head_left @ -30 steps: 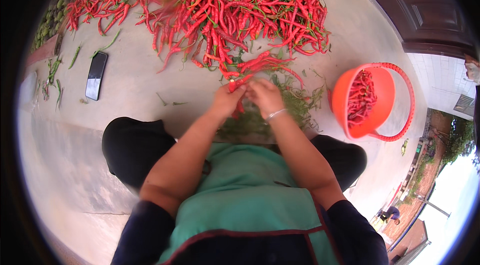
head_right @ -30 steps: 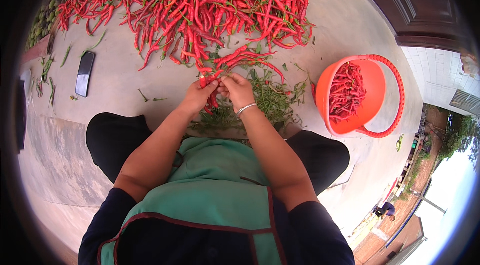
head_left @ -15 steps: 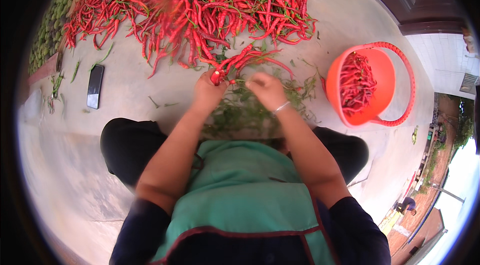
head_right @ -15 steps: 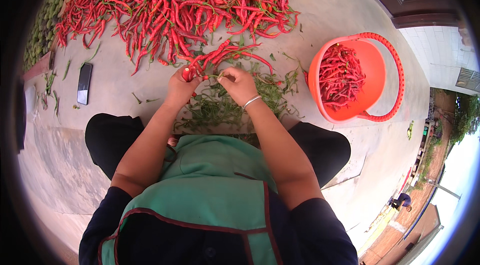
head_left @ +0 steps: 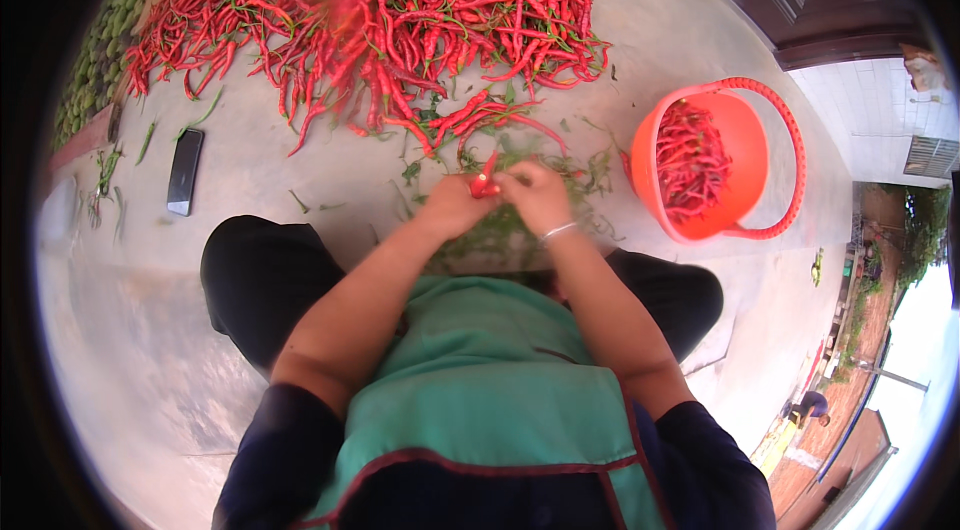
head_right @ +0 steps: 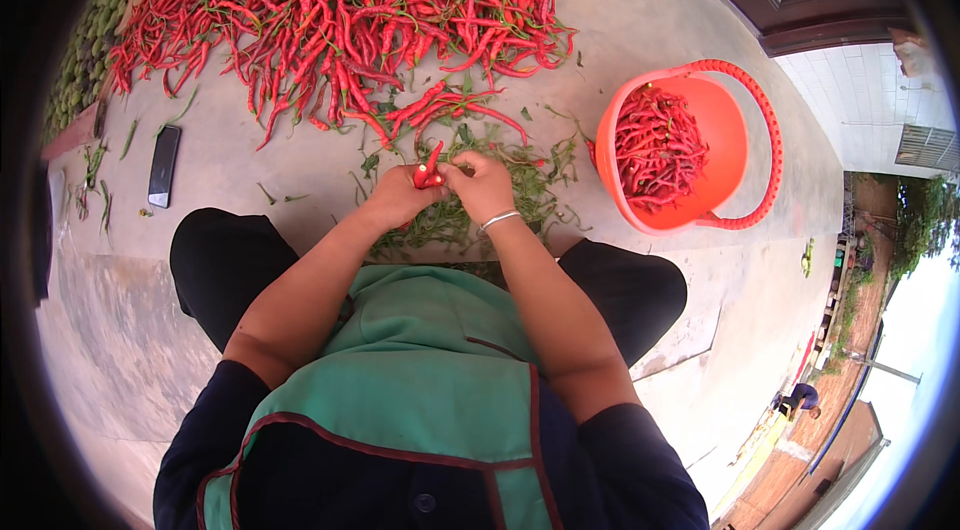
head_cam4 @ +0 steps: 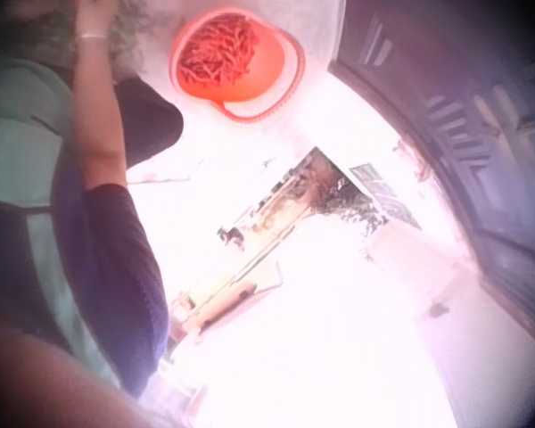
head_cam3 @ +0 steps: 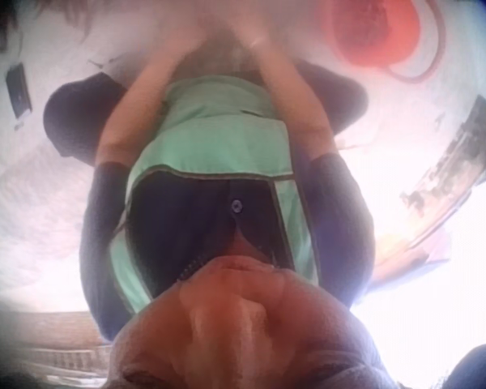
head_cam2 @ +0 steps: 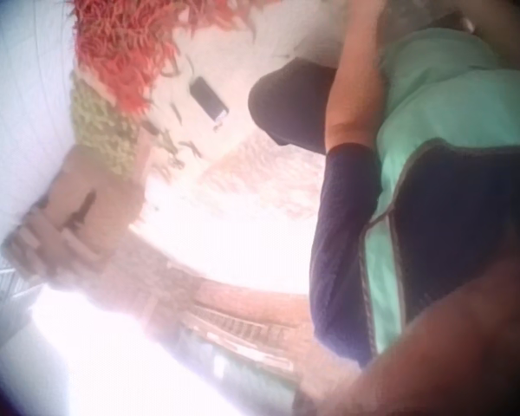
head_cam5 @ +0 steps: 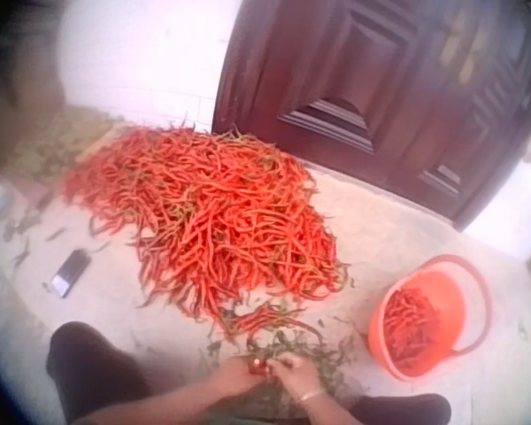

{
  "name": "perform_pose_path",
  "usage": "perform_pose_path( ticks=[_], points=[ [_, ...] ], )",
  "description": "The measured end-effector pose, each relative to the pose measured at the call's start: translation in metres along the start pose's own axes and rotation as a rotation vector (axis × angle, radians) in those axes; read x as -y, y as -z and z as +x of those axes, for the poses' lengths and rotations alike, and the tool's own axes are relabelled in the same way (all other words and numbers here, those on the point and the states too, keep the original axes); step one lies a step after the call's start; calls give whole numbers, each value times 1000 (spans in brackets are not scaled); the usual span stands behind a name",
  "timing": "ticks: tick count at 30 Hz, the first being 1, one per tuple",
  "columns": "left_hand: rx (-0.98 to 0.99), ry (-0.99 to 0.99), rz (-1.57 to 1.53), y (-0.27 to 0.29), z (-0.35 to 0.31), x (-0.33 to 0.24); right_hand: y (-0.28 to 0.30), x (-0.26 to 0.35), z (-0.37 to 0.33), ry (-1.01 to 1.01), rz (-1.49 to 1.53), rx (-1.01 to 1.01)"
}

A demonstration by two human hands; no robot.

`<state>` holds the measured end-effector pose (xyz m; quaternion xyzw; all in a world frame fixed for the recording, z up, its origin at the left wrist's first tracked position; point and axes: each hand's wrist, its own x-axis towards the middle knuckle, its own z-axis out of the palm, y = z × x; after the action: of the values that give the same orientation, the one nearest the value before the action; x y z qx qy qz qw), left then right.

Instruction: The person sorts a pile of red chilies on the floor by hand, picking them up individually or in small bunches and placing the stems into a red bucket.

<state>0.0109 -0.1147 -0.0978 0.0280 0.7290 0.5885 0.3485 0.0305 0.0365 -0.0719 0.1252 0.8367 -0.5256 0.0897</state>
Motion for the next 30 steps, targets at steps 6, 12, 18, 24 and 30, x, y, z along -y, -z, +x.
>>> perform_pose_path(
  ticks=[6,12,18,24,30],
  points=[
    [-254,99,-106,14,17,41,-12,-47,11,289,-829,86],
    [-612,250,-542,63,13,44,-79,-20,59,211,-811,144],
    [-573,336,-727,73,9,54,-88,-11,63,106,-621,391],
    [-316,259,-845,57,4,26,-51,-8,25,-189,164,580],
    [-392,102,-822,35,8,2,-40,-16,17,-91,-170,364]
  ],
)
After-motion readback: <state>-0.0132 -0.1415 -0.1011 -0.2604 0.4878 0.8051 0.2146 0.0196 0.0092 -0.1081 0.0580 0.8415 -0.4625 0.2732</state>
